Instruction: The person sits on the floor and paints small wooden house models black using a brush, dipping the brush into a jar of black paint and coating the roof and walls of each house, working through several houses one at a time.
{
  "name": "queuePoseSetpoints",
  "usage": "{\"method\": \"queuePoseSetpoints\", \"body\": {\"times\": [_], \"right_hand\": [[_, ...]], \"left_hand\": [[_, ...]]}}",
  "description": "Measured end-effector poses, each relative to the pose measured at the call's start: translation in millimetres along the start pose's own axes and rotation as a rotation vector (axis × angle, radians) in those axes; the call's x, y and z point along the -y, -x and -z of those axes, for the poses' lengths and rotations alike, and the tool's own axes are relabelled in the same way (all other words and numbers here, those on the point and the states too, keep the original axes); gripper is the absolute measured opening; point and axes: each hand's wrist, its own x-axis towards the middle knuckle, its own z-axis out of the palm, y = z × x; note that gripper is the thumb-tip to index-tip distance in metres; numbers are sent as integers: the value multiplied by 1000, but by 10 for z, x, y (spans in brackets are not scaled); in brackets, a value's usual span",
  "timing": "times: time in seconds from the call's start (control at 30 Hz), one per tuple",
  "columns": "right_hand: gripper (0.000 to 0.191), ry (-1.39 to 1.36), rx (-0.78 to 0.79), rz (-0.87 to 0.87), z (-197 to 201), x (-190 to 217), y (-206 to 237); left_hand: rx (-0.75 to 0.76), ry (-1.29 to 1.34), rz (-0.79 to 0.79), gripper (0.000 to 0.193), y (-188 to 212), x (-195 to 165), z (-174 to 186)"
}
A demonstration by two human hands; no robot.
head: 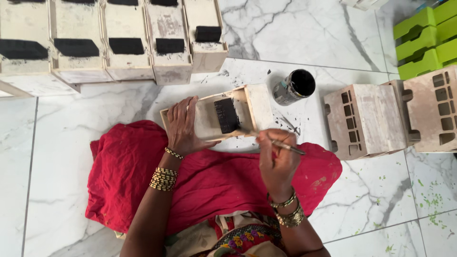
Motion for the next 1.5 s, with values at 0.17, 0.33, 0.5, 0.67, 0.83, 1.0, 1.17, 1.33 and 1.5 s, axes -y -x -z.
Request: {"method": "queuePoseSetpoints", "body": {"times": [0.17,0.33,0.5,0.67,0.83,1.0,1.17,1.33,1.5], "right_hand": [[10,-211,-39,115,-16,49,47],[10,-181,-80,179,-86,6,-69],[11,-44,28,93,-91,47,-62],[11,-108,-5,24,0,112,5],[11,-29,43,39,-20,38,-38],[9,-94,-34,-20,7,43,-20],[9,-150,0,12,-33,121,-13],[9,-217,-75,136,-116,103,-190],[6,-144,-19,185,-351,49,-472]], "left_hand": [[-10,-16,7,136,11,5,-1],[12,-7,12,136,2,-10,7],[21,3,36,136,-14,-8,32],[19,21,14,136,3,-5,23],[24,12,27,136,6,1,18],[19,1,26,138,3,0,17],[-6,6,8,135,5,-10,4],[1,-7,2,135,14,-12,11],[-3,0,-19,135,8,-35,15]]}}
